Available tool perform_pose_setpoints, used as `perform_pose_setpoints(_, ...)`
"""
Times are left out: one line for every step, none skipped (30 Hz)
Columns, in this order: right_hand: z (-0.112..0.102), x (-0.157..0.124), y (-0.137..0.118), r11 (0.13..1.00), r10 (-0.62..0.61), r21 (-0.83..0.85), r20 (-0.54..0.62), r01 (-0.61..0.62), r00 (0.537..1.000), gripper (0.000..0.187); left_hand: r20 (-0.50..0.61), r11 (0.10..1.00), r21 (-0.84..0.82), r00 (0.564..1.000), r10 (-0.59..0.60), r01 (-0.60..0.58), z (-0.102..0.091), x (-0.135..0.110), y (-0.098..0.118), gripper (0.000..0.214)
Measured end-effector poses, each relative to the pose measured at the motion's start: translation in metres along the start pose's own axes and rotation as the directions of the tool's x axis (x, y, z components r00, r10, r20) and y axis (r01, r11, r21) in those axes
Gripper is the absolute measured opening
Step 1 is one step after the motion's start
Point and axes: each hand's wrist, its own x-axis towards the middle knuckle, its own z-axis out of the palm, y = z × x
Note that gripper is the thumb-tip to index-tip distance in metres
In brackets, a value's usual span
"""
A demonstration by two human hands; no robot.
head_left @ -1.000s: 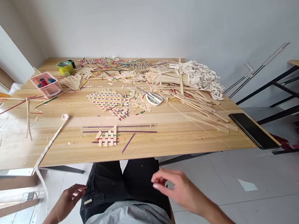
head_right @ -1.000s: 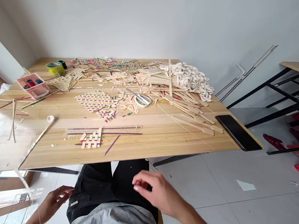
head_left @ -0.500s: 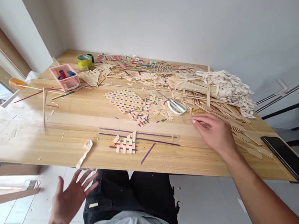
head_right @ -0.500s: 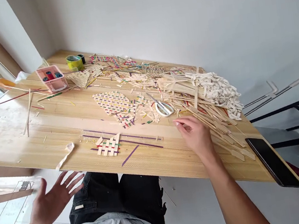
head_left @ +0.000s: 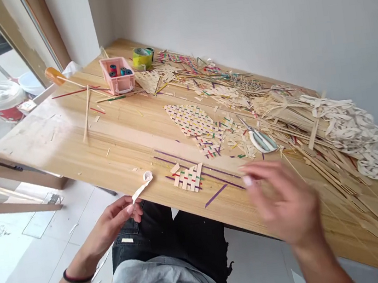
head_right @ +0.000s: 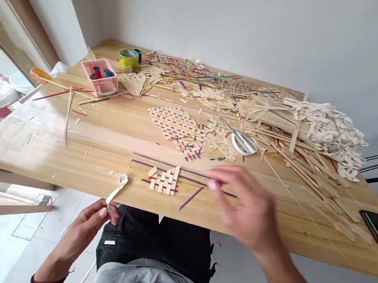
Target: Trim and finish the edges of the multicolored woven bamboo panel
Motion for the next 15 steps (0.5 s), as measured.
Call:
perform_pose_setpoints(0.013,0.006,-0.019,0.995,-0.072,0.077,0.111,0.064,0.991,0.025,0.000,1.000,0.023,1.000,-0.004,0.004,0.000,0.000,0.002,0.025)
perform_pose_setpoints(0.027,0.012,-0.037,0.980,-0.146,0.160,0.197,0.115,0.969,0.031,0.002,0.999,0.046,1.000,-0.009,0.009,-0.001,-0.001,0.003,0.025)
perform_pose_setpoints(0.042,0.019,-0.051,0.960,-0.222,0.225,0.257,0.165,0.941,0.034,0.005,0.998,0.068,1.000,-0.013,0.013,-0.001,-0.001,0.005,0.025)
perform_pose_setpoints(0.057,0.026,-0.062,0.949,-0.265,0.252,0.307,0.190,0.914,0.036,0.009,0.996,0.089,1.000,-0.018,0.017,-0.002,-0.001,0.007,0.024)
perform_pose_setpoints(0.071,0.034,-0.070,0.940,-0.302,0.268,0.357,0.213,0.884,0.037,0.012,0.994,0.108,1.000,-0.022,0.021,-0.003,-0.001,0.010,0.024)
perform_pose_setpoints(0.084,0.041,-0.075,0.934,-0.325,0.277,0.393,0.226,0.860,0.037,0.014,0.992,0.123,1.000,-0.024,0.022,-0.004,-0.002,0.012,0.024)
perform_pose_setpoints(0.095,0.048,-0.078,0.930,-0.343,0.281,0.427,0.238,0.837,0.035,0.017,0.990,0.136,1.000,-0.024,0.022,-0.005,-0.003,0.014,0.023)
perform_pose_setpoints(0.104,0.055,-0.080,0.925,-0.361,0.286,0.454,0.250,0.815,0.032,0.019,0.989,0.146,1.000,-0.022,0.019,-0.007,-0.004,0.016,0.023)
perform_pose_setpoints(0.110,0.060,-0.080,0.920,-0.376,0.292,0.477,0.260,0.795,0.029,0.020,0.988,0.155,1.000,-0.019,0.015,-0.008,-0.005,0.017,0.023)
perform_pose_setpoints(0.115,0.065,-0.080,0.915,-0.390,0.299,0.496,0.270,0.776,0.027,0.022,0.987,0.163,1.000,-0.015,0.011,-0.009,-0.007,0.018,0.024)
perform_pose_setpoints(0.117,0.068,-0.081,0.911,-0.403,0.306,0.508,0.278,0.761,0.026,0.021,0.985,0.170,1.000,-0.010,0.006,-0.011,-0.008,0.019,0.024)
perform_pose_setpoints(0.119,0.070,-0.081,0.907,-0.412,0.312,0.518,0.282,0.750,0.024,0.019,0.984,0.176,1.000,-0.005,0.002,-0.012,-0.009,0.019,0.025)
perform_pose_setpoints(0.120,0.071,-0.082,0.905,-0.418,0.316,0.522,0.286,0.744,0.022,0.015,0.983,0.183,1.000,0.000,-0.002,-0.012,-0.011,0.019,0.025)
perform_pose_setpoints(0.119,0.071,-0.083,0.903,-0.421,0.316,0.518,0.291,0.744,0.020,0.011,0.982,0.191,1.000,0.004,-0.006,-0.013,-0.012,0.020,0.026)
perform_pose_setpoints(0.118,0.072,-0.083,0.901,-0.427,0.314,0.509,0.300,0.747,0.018,0.009,0.979,0.201,1.000,0.008,-0.010,-0.012,-0.014,0.021,0.026)
